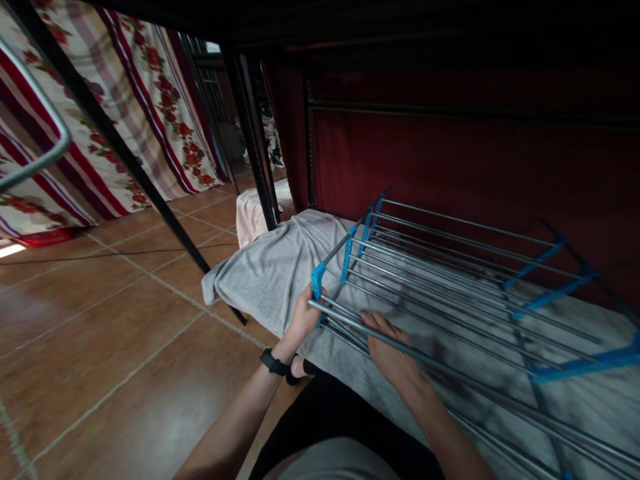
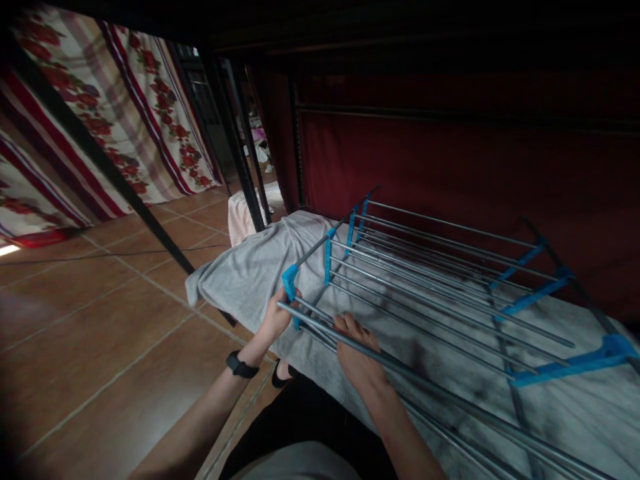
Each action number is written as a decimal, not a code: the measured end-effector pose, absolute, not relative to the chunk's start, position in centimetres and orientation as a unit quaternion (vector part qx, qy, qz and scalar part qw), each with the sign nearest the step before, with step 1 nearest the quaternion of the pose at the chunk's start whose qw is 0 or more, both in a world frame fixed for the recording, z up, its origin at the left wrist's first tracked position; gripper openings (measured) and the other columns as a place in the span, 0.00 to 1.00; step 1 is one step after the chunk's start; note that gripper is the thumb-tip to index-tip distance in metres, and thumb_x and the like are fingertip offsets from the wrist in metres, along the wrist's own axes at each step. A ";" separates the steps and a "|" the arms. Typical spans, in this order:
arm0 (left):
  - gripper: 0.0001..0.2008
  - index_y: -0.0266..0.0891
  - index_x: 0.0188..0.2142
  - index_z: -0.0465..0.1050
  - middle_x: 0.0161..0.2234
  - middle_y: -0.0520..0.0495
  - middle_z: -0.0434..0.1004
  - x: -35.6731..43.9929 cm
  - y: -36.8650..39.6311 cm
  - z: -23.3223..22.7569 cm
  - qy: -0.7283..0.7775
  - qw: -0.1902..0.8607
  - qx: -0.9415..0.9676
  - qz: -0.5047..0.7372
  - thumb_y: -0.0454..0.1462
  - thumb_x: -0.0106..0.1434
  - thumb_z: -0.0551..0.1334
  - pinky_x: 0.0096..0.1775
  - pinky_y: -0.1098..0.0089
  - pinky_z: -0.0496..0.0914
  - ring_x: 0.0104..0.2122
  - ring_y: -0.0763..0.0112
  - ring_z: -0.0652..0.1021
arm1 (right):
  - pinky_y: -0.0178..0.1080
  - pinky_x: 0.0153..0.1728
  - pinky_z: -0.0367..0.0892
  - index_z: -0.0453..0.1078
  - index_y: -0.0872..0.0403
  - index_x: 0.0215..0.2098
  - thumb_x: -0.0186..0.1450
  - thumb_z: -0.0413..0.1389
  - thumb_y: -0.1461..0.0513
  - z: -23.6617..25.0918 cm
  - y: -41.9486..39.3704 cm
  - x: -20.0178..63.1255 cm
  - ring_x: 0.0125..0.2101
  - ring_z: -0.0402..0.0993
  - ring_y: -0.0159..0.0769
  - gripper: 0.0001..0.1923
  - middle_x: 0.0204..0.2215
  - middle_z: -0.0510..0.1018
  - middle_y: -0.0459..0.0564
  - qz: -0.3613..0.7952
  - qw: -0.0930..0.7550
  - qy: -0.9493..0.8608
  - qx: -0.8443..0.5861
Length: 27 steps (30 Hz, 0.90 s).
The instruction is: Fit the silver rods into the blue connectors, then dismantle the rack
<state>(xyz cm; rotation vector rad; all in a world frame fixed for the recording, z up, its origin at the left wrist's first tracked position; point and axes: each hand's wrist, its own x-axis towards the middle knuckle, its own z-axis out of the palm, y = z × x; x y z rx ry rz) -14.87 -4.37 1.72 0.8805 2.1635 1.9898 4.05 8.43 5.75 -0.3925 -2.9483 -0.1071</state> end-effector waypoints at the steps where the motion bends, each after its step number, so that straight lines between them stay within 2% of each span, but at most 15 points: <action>1: 0.05 0.39 0.31 0.69 0.28 0.52 0.71 -14.9 -4.3 1.9 0.704 0.039 0.290 0.647 0.32 0.52 0.58 0.35 0.71 0.67 0.29 0.72 0.71 | 0.37 0.43 0.69 0.67 0.50 0.59 0.73 0.43 0.67 5.7 8.4 4.1 0.45 0.77 0.37 0.21 0.55 0.75 0.53 -0.037 0.083 -0.987 -0.131; 5: 0.05 0.39 0.32 0.68 0.28 0.52 0.70 -15.0 -4.6 2.3 0.695 0.077 0.301 0.648 0.34 0.53 0.60 0.34 0.71 0.67 0.29 0.72 0.71 | 0.36 0.43 0.68 0.68 0.50 0.59 0.72 0.44 0.67 5.7 8.3 4.3 0.46 0.76 0.35 0.21 0.54 0.76 0.52 -0.036 0.080 -0.988 -0.128; 10: 0.05 0.39 0.32 0.67 0.28 0.53 0.69 -15.0 -4.8 2.7 0.688 0.117 0.305 0.648 0.35 0.53 0.61 0.33 0.71 0.67 0.29 0.72 0.71 | 0.39 0.42 0.69 0.67 0.49 0.60 0.72 0.44 0.68 5.3 8.6 4.5 0.46 0.76 0.37 0.22 0.56 0.75 0.51 -0.035 0.092 -0.990 -0.102; 15: 0.08 0.39 0.34 0.67 0.30 0.51 0.73 -15.1 -4.7 2.5 0.646 0.162 0.307 0.680 0.34 0.53 0.61 0.31 0.71 0.69 0.29 0.72 0.73 | 0.39 0.43 0.68 0.67 0.49 0.60 0.71 0.46 0.68 4.6 8.9 4.3 0.44 0.76 0.37 0.21 0.55 0.74 0.53 -0.009 0.105 -0.990 -0.097; 23: 0.11 0.39 0.36 0.68 0.35 0.48 0.77 -15.3 -4.7 1.6 0.648 0.159 0.314 0.675 0.30 0.51 0.59 0.35 0.69 0.72 0.32 0.69 0.76 | 0.39 0.41 0.68 0.68 0.50 0.58 0.72 0.45 0.67 4.5 8.9 3.6 0.43 0.76 0.37 0.20 0.53 0.75 0.52 0.021 0.095 -0.991 -0.095; 27: 0.14 0.38 0.40 0.70 0.39 0.45 0.78 -15.7 -4.8 1.2 0.663 0.152 0.330 0.655 0.30 0.52 0.60 0.40 0.66 0.72 0.37 0.66 0.77 | 0.43 0.49 0.67 0.68 0.53 0.58 0.73 0.44 0.66 4.9 8.5 3.6 0.46 0.74 0.40 0.19 0.50 0.77 0.54 0.031 0.122 -0.988 -0.091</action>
